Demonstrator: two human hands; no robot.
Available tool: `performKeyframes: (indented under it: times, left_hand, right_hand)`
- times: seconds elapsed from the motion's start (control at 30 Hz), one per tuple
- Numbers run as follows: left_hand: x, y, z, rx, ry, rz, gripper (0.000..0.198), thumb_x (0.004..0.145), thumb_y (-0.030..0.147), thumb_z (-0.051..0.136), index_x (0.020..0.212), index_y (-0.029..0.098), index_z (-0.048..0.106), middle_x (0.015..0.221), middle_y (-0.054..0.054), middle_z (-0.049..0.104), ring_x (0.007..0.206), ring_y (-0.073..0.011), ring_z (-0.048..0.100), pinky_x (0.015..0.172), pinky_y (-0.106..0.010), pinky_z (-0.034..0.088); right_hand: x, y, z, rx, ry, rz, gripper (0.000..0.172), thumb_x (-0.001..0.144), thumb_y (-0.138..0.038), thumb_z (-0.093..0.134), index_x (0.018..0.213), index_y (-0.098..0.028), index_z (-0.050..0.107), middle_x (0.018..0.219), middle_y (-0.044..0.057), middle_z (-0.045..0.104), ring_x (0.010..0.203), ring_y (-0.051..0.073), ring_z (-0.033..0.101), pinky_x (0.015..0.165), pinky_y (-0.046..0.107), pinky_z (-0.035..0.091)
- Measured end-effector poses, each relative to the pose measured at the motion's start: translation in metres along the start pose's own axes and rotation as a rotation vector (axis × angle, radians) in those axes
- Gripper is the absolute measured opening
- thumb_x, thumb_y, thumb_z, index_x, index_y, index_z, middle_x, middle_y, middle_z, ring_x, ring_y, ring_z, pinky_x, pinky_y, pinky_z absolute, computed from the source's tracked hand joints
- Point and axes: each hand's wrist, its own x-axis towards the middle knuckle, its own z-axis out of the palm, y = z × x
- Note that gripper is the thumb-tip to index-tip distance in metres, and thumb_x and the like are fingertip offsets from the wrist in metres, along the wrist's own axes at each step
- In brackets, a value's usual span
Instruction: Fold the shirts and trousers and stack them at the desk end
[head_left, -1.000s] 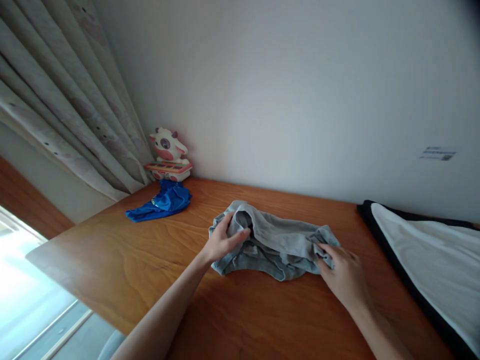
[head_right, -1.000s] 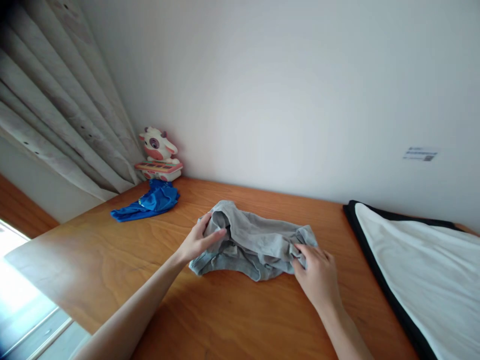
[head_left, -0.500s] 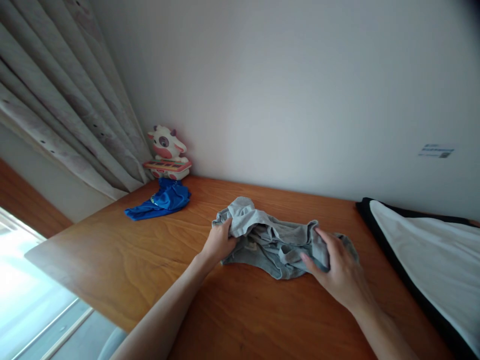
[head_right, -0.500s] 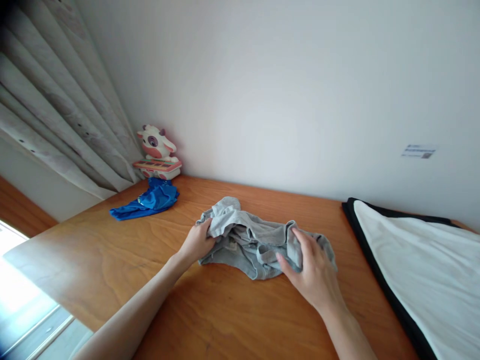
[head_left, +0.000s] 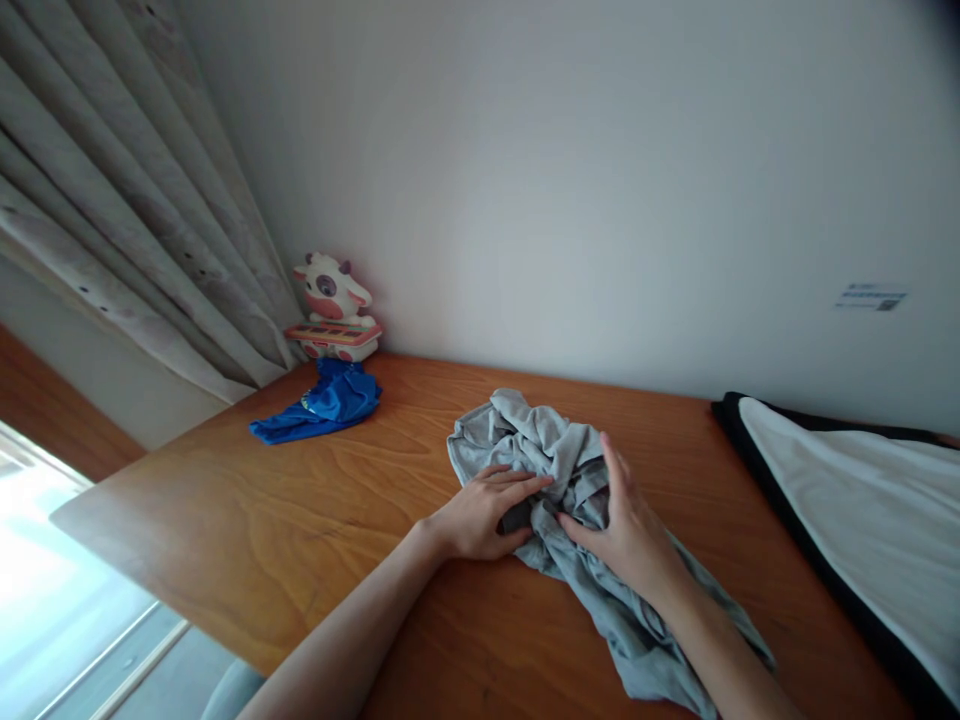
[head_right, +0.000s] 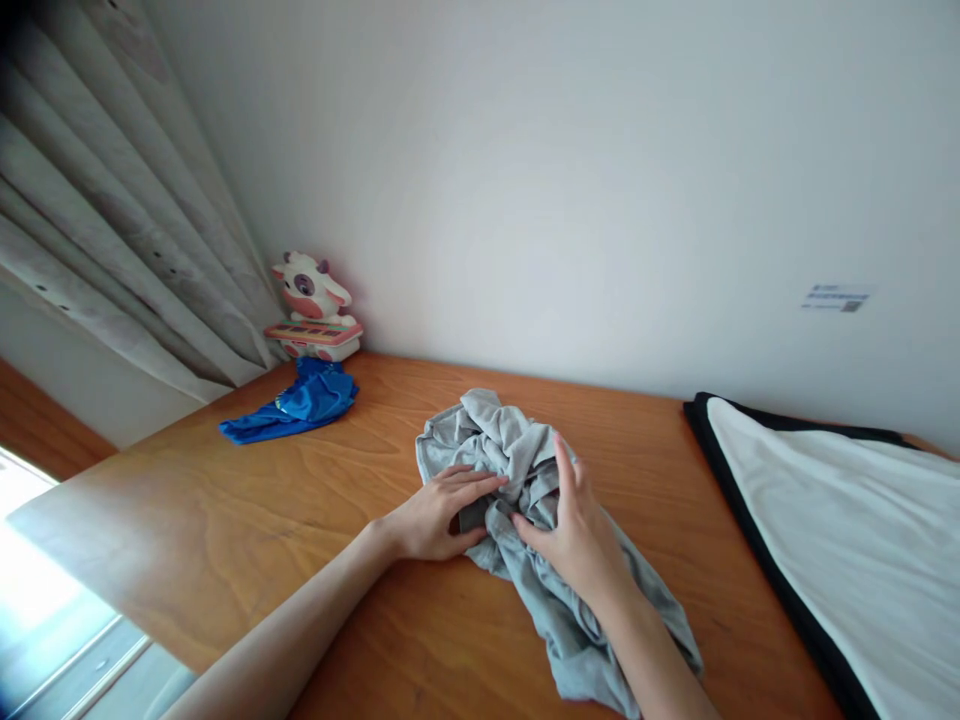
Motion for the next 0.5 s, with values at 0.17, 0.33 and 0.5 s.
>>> performKeyframes:
  times: [0.17, 0.33, 0.5]
  left_hand:
    - [0.001, 0.001, 0.004, 0.003, 0.067, 0.012, 0.057, 0.087, 0.037, 0.072, 0.139, 0.026, 0.051, 0.138, -0.01, 0.063, 0.131, -0.0263, 0.056, 0.116, -0.044, 0.038]
    - [0.003, 0.001, 0.01, 0.155, 0.281, -0.315, 0.06, 0.067, 0.047, 0.086, 0.114, 0.023, 0.058, 0.12, -0.011, 0.06, 0.114, -0.0332, 0.057, 0.1, -0.051, 0.049]
    - [0.002, -0.002, 0.006, 0.165, 0.278, -0.515, 0.025, 0.085, 0.039, 0.071, 0.094, 0.022, 0.056, 0.094, -0.005, 0.061, 0.093, -0.0266, 0.061, 0.085, -0.04, 0.052]
  right_hand:
    - [0.008, 0.001, 0.003, 0.033, -0.185, 0.173, 0.037, 0.082, -0.046, 0.061, 0.113, -0.025, 0.063, 0.1, 0.009, 0.077, 0.095, 0.032, 0.074, 0.08, 0.04, 0.054]
    - [0.009, 0.008, -0.004, 0.215, -0.004, 0.426, 0.032, 0.074, -0.055, 0.06, 0.088, -0.027, 0.059, 0.074, 0.004, 0.072, 0.074, 0.029, 0.071, 0.068, 0.037, 0.05]
    - [-0.004, 0.045, -0.022, 0.454, 0.294, 0.601, 0.039, 0.08, -0.065, 0.053, 0.085, -0.027, 0.062, 0.083, 0.007, 0.072, 0.081, 0.03, 0.069, 0.072, 0.042, 0.055]
